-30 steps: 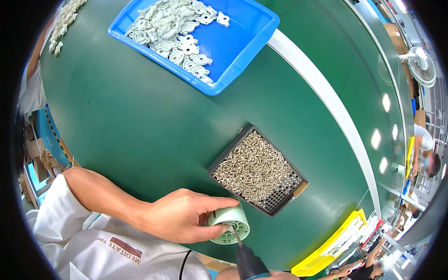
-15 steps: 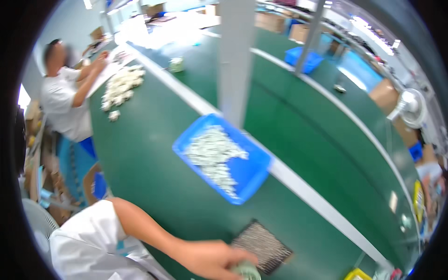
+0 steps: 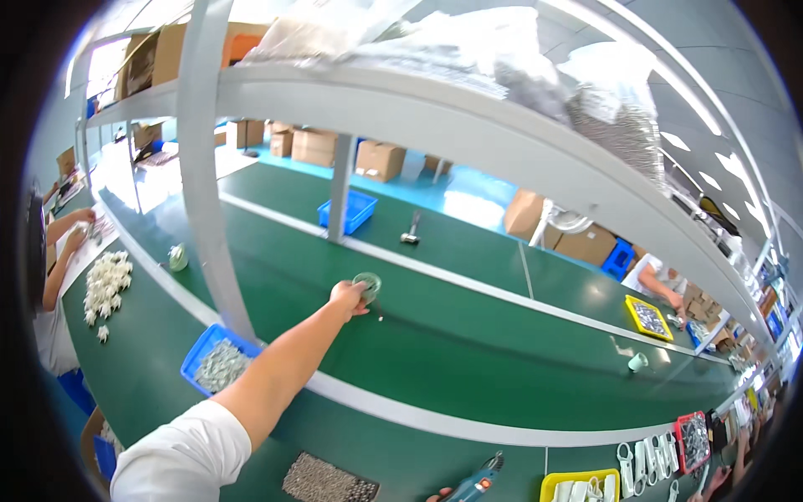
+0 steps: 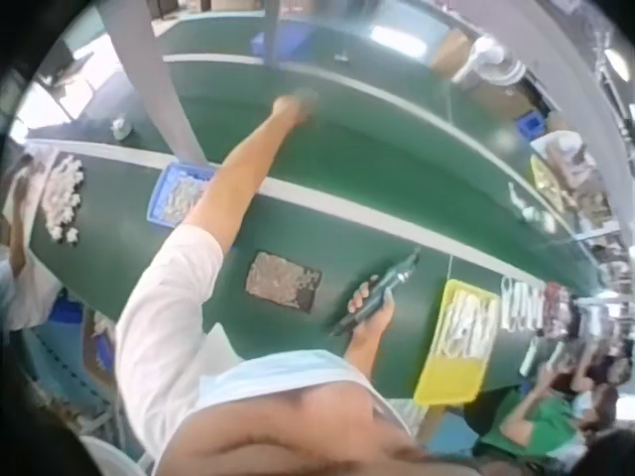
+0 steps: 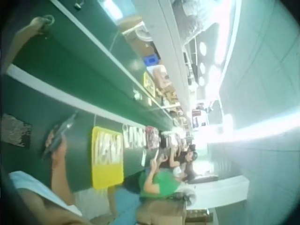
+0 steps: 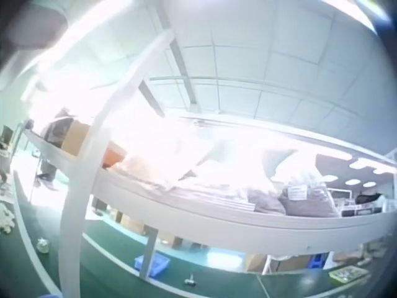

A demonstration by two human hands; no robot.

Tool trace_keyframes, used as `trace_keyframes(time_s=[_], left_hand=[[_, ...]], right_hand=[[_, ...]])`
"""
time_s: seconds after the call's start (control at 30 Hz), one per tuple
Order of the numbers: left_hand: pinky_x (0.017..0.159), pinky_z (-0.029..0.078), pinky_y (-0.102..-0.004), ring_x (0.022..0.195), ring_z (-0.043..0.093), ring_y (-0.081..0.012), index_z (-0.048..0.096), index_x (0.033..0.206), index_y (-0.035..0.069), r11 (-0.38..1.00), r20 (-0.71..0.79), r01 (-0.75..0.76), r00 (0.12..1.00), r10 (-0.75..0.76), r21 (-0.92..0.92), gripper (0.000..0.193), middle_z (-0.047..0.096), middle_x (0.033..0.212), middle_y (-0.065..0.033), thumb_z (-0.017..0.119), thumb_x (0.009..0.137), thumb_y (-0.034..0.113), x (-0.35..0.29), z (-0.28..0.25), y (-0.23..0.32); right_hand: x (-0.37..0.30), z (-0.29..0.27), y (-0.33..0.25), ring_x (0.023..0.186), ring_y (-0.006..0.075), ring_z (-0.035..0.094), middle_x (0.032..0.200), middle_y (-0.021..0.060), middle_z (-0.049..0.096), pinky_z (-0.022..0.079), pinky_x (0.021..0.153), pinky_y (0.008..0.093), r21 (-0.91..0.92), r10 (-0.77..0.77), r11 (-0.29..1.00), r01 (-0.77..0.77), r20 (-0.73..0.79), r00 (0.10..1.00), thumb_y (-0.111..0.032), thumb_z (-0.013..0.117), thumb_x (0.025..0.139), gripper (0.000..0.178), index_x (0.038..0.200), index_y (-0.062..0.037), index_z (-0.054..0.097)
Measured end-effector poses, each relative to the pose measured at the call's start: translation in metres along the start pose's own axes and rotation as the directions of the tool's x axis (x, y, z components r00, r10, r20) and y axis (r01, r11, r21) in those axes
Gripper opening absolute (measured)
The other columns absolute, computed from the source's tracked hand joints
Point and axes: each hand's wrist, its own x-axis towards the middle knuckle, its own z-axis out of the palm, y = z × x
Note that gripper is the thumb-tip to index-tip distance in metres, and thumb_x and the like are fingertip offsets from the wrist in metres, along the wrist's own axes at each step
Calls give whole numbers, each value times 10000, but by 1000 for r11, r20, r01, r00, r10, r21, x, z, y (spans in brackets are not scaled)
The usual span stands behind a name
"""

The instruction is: Assembling small electronic components into plastic housings using an electric screwdriver on a factory production line.

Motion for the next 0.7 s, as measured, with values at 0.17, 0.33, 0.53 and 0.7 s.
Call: trace_keyframes(time_s=[0.17,0.33,0.53,0.7], left_hand=[[497,559,-388,541,584,-210,595,867,-19,993,-25,108,994,-109,-50,305,594,728,-104,598,859,285,-14,-1,14],[685,512,-313,796,629,-178,658,931,16,380,568,-668,744,351,640,278,656,840,-103,589,821,262,-149,18,92],[761,467,-340,799,557,-222,556,940,4,-303,199,-860,-239,950,411,247,564,900,-116,435,941,219,-259,-288,165],[636,421,-302,653,439,-134,529,800,83,616,-449,-787,550,704,1,292,466,695,-12,412,973,287,-47,-438,114]], right_hand=[[5,6,6,587,196,471,762,64,482,402,486,327,13,41,999,-41,-10,999,-395,445,889,358,1099,-109,494],[-7,-32,-22,631,203,471,789,67,442,434,590,373,145,-84,988,53,217,972,-289,535,845,390,1150,-58,456],[25,26,7,611,170,481,770,62,481,411,524,344,-53,41,998,-33,171,984,-350,553,856,387,1125,-83,475],[2,-11,-5,511,95,404,684,-12,434,348,412,248,-140,-142,981,135,-42,989,-415,480,889,379,1111,-107,487]])
